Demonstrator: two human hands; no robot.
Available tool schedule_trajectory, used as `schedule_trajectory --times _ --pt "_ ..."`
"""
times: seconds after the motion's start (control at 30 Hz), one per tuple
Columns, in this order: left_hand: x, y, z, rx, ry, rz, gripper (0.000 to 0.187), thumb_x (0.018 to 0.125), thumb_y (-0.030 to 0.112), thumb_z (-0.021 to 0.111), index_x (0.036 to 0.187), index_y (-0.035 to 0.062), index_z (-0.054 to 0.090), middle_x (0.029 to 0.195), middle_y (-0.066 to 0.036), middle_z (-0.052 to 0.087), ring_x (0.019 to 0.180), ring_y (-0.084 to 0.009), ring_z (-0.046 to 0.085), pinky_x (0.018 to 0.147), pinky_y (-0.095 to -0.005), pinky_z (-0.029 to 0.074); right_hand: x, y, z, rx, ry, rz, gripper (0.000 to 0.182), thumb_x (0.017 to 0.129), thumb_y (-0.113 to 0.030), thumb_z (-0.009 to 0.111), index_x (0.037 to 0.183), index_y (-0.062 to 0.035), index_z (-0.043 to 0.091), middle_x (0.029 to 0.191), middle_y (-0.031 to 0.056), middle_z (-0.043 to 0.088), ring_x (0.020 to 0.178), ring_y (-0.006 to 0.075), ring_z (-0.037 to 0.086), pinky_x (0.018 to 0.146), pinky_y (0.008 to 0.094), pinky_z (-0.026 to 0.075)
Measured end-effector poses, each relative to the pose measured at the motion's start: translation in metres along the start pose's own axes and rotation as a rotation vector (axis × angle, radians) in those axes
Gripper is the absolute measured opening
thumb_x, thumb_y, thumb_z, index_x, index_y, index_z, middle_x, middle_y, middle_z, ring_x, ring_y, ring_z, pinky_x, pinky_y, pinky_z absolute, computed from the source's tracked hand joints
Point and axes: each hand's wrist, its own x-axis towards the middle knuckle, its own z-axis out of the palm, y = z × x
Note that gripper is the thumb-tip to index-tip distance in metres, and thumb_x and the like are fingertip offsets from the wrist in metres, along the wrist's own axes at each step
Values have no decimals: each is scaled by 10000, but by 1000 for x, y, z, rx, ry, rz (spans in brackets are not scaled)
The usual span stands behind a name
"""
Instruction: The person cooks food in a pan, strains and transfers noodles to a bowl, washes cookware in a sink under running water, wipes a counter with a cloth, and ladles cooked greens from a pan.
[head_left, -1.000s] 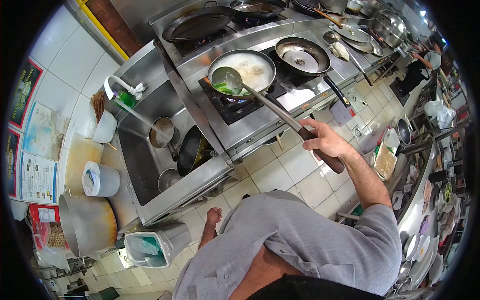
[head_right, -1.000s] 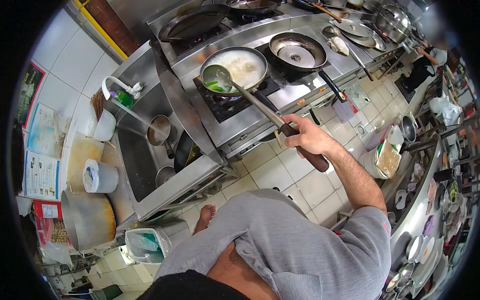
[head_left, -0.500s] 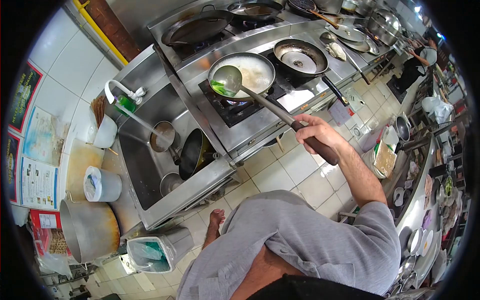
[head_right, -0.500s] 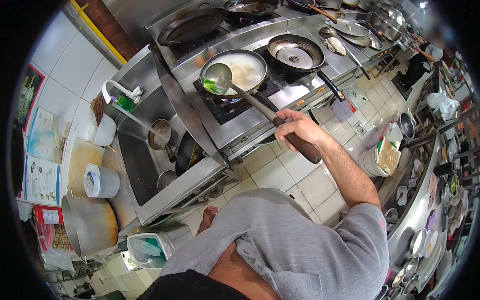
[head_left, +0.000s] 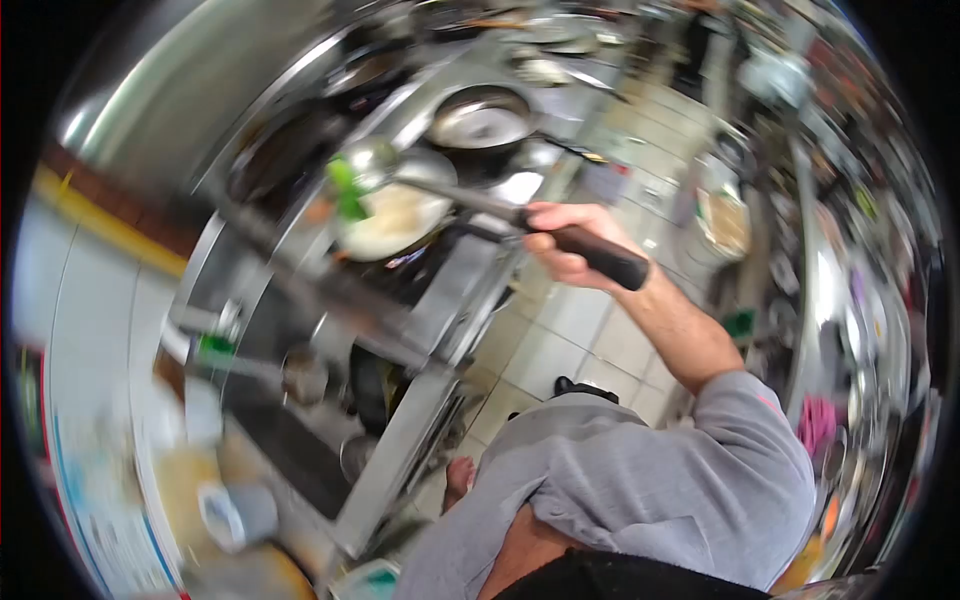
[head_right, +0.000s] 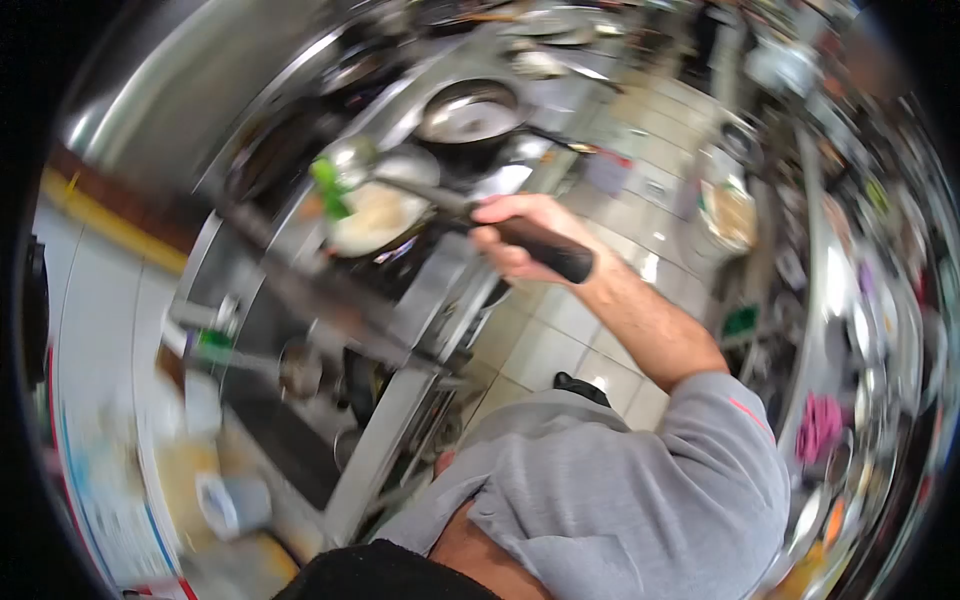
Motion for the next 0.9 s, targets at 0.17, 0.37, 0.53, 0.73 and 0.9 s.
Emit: schedule_trajectory --times 0.17,0.37,0.53,0.73,0.9 --pt "84 38 -8 287 -134 -491 238 779 212 592 949 51 549 716 -26 544 603 -130 524 496 -248 414 -64 -8 -10 100 -63 -208 65 826 -101 488 874 -92 445 673 98 499 379 185 468 311 280 327" --pt "152 70 28 420 -186 -619 231 783 206 588 950 52 545 715 -27 542 596 -129 521 491 -246 412 -192 -30 -7 -5 137 -600 103 817 -104 491 891 -73 427 679 99 529 370 172 481 302 259 365" --pt "188 85 87 487 -230 -610 226 786 201 586 951 53 541 713 -28 541 590 -128 518 486 -245 411 -316 -46 -26 -89 344 -936 108 835 -108 465 910 -50 414 692 107 517 375 166 475 300 251 376" --pt "217 86 202 527 -326 -546 220 789 195 583 951 54 537 712 -28 539 584 -128 515 481 -244 409 -482 -61 -63 -181 591 -1220 85 817 -117 510 818 -42 471 660 87 552 380 154 493 322 261 385" --pt "234 88 283 556 -416 -411 214 792 189 580 952 55 533 711 -29 538 578 -127 512 477 -242 407 -600 -62 -89 -243 986 -1413 101 803 -124 537 837 -51 476 652 81 541 367 150 460 321 239 369"
